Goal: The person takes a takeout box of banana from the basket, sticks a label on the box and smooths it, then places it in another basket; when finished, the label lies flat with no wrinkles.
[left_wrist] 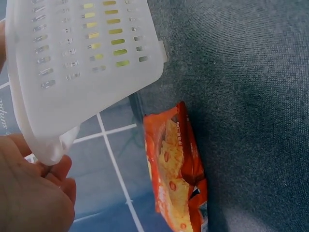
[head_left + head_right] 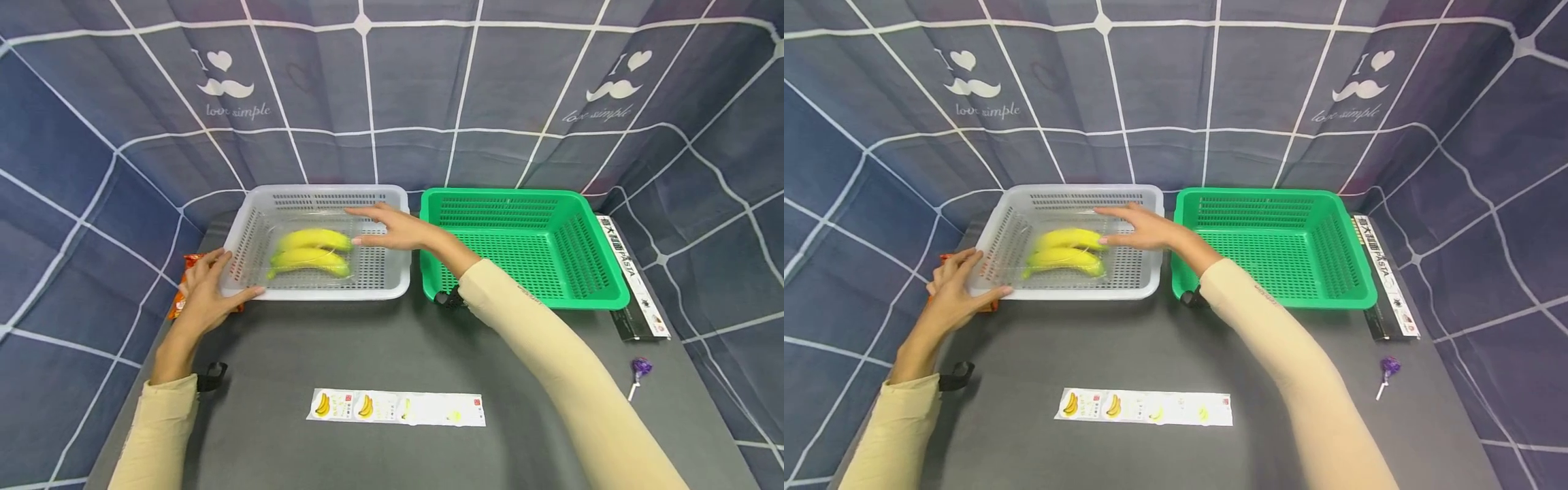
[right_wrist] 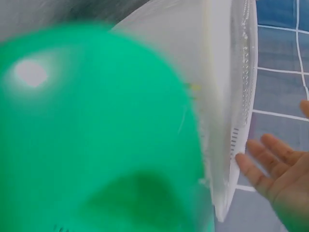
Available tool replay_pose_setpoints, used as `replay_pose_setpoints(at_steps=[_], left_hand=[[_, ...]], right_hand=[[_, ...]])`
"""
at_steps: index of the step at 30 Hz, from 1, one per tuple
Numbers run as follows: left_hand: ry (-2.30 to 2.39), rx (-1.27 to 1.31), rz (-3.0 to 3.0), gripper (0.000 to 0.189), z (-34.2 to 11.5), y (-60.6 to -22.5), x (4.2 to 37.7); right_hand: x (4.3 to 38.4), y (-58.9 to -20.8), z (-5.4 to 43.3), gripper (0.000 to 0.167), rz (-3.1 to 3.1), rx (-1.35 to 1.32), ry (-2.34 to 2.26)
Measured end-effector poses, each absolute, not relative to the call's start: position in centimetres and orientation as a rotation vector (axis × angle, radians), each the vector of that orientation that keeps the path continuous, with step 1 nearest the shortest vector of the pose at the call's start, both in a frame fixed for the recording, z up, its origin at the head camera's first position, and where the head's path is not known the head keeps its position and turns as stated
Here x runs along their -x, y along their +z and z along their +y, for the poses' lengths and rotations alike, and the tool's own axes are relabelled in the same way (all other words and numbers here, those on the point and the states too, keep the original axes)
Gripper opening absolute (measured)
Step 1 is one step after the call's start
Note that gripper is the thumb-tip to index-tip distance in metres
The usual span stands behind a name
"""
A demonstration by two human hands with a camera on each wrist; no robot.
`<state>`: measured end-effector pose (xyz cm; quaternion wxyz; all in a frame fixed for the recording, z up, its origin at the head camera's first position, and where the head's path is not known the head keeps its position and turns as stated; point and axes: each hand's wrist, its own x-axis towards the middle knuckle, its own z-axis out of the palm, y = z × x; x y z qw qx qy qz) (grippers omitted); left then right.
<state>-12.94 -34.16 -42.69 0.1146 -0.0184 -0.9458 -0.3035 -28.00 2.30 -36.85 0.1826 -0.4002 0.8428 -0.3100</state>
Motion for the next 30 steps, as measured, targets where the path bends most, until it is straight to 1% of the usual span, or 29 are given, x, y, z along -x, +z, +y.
replay_pose_setpoints(at_steps=[10, 16, 18, 25, 30], left_hand=[[-0.889, 0.056, -2.764, 0.093, -34.0, -42.5, 12.9], [-0.908, 0.051, -2.779, 0.093, -34.1, -42.8, 12.6], [-0.911, 0.045, -2.779, 0.094, -34.1, -43.0, 12.5], [-0.916, 0.061, -2.765, 0.092, -34.1, -43.2, 12.4], [-0.9, 0.063, -2.76, 0.091, -34.3, -43.0, 12.6]], right_hand=[[30.2, -36.9, 0.5, 0.076, 2.351, 1.094, -0.746], [31.1, -38.3, -0.5, 0.077, 2.311, 0.985, -0.727], [31.2, -39.0, -0.8, 0.079, 2.3, 0.971, -0.724], [30.9, -40.4, -2.1, 0.094, 2.279, 0.944, -0.714], [30.9, -40.3, -2.4, 0.095, 2.263, 0.944, -0.724]])
